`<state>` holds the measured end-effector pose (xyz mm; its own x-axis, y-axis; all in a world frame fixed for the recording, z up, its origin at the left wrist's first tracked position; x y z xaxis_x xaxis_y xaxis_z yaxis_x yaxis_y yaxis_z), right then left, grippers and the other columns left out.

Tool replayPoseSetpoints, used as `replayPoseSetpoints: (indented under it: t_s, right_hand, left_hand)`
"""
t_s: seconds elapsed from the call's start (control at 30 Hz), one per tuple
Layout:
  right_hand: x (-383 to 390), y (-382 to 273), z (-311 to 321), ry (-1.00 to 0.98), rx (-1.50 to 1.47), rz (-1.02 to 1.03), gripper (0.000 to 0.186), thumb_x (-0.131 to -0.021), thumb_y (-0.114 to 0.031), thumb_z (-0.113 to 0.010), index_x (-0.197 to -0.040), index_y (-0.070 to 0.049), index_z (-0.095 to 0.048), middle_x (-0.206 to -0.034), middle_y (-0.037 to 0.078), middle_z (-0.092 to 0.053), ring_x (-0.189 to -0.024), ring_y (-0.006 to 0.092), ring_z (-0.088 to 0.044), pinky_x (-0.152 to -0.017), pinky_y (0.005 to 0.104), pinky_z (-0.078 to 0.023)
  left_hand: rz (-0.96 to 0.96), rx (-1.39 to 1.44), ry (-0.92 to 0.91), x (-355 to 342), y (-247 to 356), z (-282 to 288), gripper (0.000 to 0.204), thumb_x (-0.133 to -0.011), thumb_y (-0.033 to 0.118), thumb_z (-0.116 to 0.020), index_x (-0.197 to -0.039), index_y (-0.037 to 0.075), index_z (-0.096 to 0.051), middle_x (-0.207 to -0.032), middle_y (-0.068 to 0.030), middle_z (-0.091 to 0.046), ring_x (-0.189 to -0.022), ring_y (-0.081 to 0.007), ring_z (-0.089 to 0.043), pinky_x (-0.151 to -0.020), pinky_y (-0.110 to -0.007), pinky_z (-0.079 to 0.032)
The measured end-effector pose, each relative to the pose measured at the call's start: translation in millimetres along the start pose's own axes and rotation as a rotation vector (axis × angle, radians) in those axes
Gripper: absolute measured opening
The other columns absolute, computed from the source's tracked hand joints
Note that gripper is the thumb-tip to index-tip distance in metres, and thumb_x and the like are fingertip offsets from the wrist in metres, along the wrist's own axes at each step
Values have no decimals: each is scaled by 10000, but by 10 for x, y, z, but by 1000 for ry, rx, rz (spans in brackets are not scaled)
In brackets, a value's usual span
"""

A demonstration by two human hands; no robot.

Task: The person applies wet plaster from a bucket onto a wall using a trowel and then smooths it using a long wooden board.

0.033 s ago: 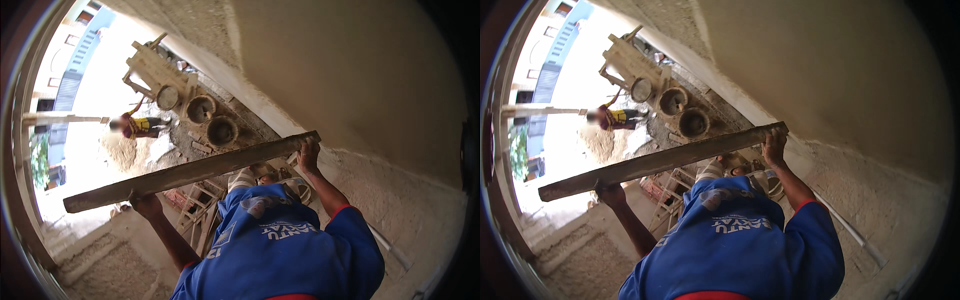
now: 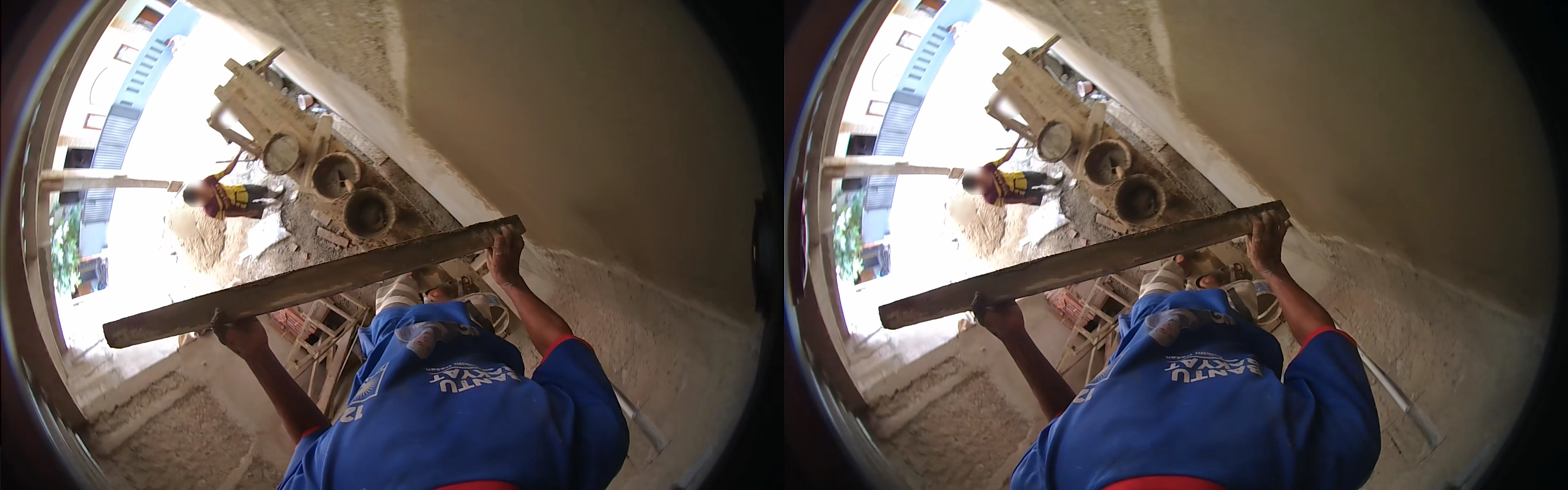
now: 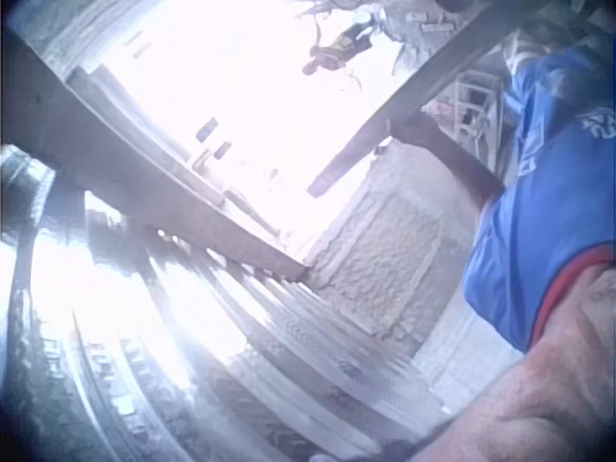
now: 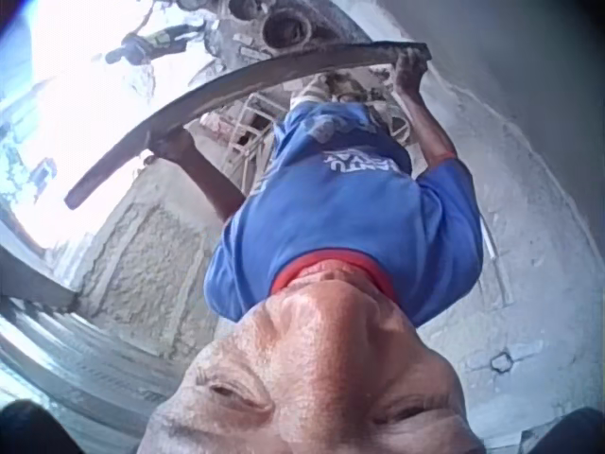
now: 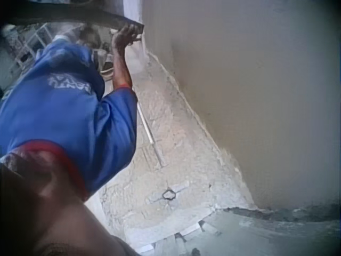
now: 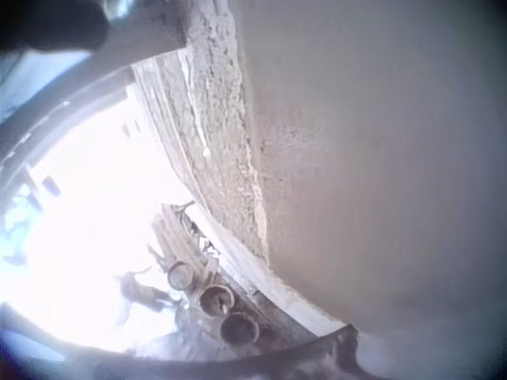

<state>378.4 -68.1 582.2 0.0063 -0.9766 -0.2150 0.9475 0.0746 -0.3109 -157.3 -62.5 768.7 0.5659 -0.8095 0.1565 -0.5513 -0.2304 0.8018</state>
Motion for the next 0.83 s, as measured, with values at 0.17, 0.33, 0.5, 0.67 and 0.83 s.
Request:
replayPoseSetpoints:
  t_s: [0.17,0.33,0.5,0.67,0.83]
  right_hand:
    - [-434,-381,-606,-92,-1,180,620,-562,-101,-741,-1086,-49,-412,-1138,182,-408,-1132,357,-370,-931,502,-263]
    - [-686,-702,-1193,-273,2,291,598,-597,-167,-734,-1094,-52,-421,-1156,162,-425,-1144,306,-381,-939,486,-260]
    - [-994,-1325,-1449,-396,-84,209,484,-641,-114,-686,-1086,-74,-498,-1115,140,-500,-1104,307,-445,-894,440,-362]
    - [-988,-1365,-1803,-698,-366,-20,454,-704,-147,-641,-1131,-83,-500,-1088,176,-535,-1020,363,-498,-842,436,-417]
    - [-1034,-981,-2635,-968,-223,-112,436,-721,-197,-654,-1127,-103,-526,-1124,168,-534,-1017,324,-528,-853,425,-426]
  left_hand:
    - [-298,-139,415,188,283,-30,418,-738,294,-560,-1087,65,-525,-1112,-90,-527,-1011,-218,-515,-873,-390,-429]
    - [-356,-77,591,346,425,-9,492,-671,311,-617,-1087,78,-496,-1117,-93,-472,-1060,-232,-442,-922,-412,-358]
    - [-448,-5,621,357,336,-112,498,-631,289,-639,-1065,79,-515,-1113,-93,-481,-1048,-245,-449,-941,-431,-346]
    - [-566,-15,650,144,-154,-57,488,-682,258,-607,-1114,71,-476,-1116,-107,-460,-1041,-245,-452,-945,-425,-351]
    - [-568,-209,446,-306,-765,155,609,-720,256,-603,-1254,77,-372,-1162,-68,-448,-1106,-304,-426,-1001,-517,-311]
Point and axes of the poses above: each hand's wrist, its own x-axis away from the middle knuckle, its own z-axis out of the back of the hand, y = z × x, the point moved 1 cm from there along -x, towards the middle knuckle
